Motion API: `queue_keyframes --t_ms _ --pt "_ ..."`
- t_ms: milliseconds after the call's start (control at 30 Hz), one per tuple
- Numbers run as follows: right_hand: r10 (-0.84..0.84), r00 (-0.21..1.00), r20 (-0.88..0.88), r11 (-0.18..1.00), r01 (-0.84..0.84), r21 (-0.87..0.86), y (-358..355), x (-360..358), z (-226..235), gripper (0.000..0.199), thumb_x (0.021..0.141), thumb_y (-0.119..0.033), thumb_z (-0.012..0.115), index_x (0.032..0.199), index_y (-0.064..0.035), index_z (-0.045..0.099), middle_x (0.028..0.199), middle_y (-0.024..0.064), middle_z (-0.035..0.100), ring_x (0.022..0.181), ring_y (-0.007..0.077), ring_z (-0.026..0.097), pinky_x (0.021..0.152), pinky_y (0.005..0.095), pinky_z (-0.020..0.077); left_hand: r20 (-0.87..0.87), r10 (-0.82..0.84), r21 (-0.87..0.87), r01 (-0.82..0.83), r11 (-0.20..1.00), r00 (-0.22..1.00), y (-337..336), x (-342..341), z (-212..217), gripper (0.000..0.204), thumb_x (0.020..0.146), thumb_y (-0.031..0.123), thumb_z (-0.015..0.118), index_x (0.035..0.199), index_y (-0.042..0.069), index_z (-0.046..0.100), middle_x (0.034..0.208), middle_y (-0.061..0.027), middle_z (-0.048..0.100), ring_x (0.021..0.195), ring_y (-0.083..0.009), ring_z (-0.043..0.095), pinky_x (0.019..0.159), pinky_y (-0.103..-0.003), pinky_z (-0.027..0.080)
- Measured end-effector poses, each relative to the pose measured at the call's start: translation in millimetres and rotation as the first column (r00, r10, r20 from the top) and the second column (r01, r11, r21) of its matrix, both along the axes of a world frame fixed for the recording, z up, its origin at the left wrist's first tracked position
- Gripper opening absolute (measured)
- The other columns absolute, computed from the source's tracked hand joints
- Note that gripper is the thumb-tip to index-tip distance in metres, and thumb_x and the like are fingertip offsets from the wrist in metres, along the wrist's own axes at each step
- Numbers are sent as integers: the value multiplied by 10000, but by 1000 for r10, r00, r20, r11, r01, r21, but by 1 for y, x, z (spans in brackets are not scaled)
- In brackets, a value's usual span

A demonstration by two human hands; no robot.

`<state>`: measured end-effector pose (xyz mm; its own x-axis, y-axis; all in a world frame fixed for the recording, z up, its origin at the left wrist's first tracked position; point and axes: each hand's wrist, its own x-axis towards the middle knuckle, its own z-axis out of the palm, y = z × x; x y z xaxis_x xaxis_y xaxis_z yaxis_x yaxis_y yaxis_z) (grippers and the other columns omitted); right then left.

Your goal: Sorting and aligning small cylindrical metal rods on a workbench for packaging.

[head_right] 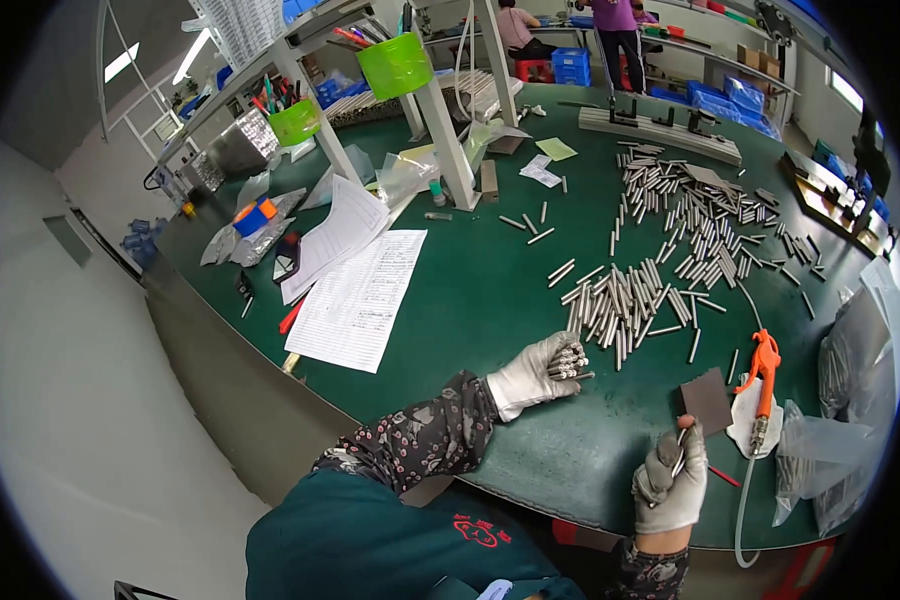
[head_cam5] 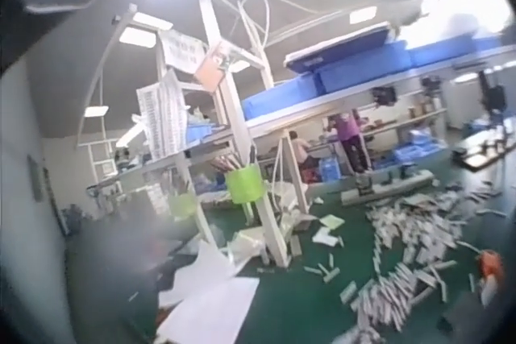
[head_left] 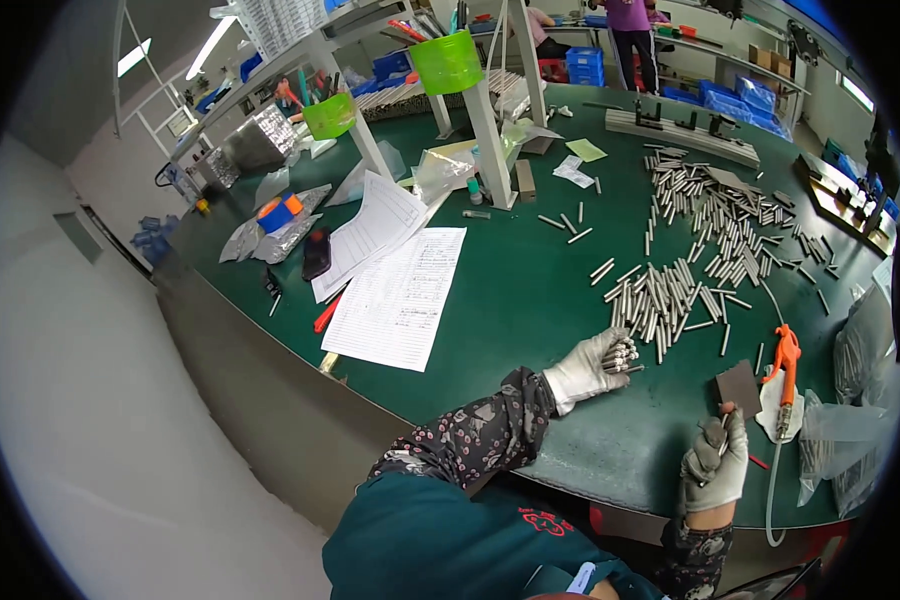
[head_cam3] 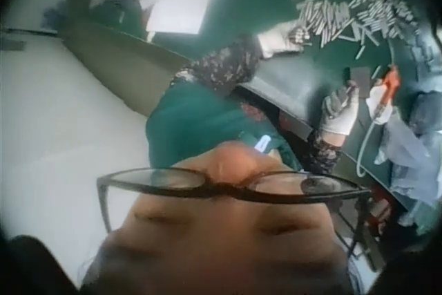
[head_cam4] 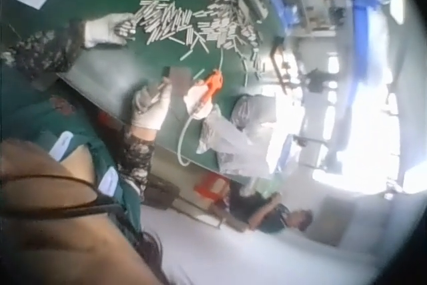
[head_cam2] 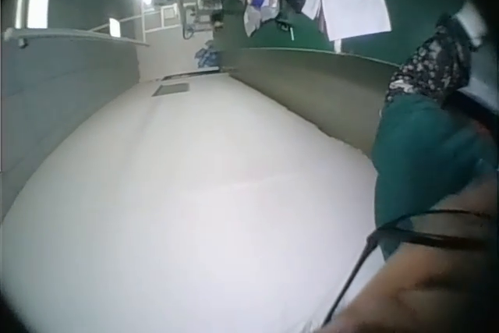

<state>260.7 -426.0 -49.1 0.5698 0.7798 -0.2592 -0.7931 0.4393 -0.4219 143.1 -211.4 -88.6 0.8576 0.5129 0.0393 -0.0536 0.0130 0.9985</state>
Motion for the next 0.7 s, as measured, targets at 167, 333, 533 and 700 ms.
queue_keyframes --t_ms 167,333,533,700 --pt "-212 942 260 977 214 21 -73 5 26 185 953 -254 444 1011 -79 430 553 -3 360 313 60 245 248 218 183 42 -35 -167 42 985 998 -6 14 -10 538 695 -99 678 1139 86 437 953 14 513 896 -102 559 758 -213 494" --pt "-593 541 597 794 517 321 -149 20 67 229 930 -241 504 930 -69 353 512 -29 340 351 42 274 293 192 239 -199 188 -140 -218 966 962 -16 15 36 479 723 -85 650 1119 75 432 843 -29 523 632 -91 524 426 -182 391" --pt "-907 223 357 327 907 263 -254 67 57 186 987 -216 337 1056 -51 385 657 -8 340 414 50 303 313 208 256 28 16 -309 -7 951 999 -53 56 62 421 740 6 674 1084 66 441 771 -32 464 572 -95 430 370 -170 309" --pt "-938 348 -6 336 909 248 -331 122 41 237 973 -204 380 979 -15 523 645 -16 342 442 52 301 332 184 227 91 -158 -275 177 945 983 -113 104 114 475 729 49 701 1090 87 394 736 6 384 556 -77 368 357 -154 285"
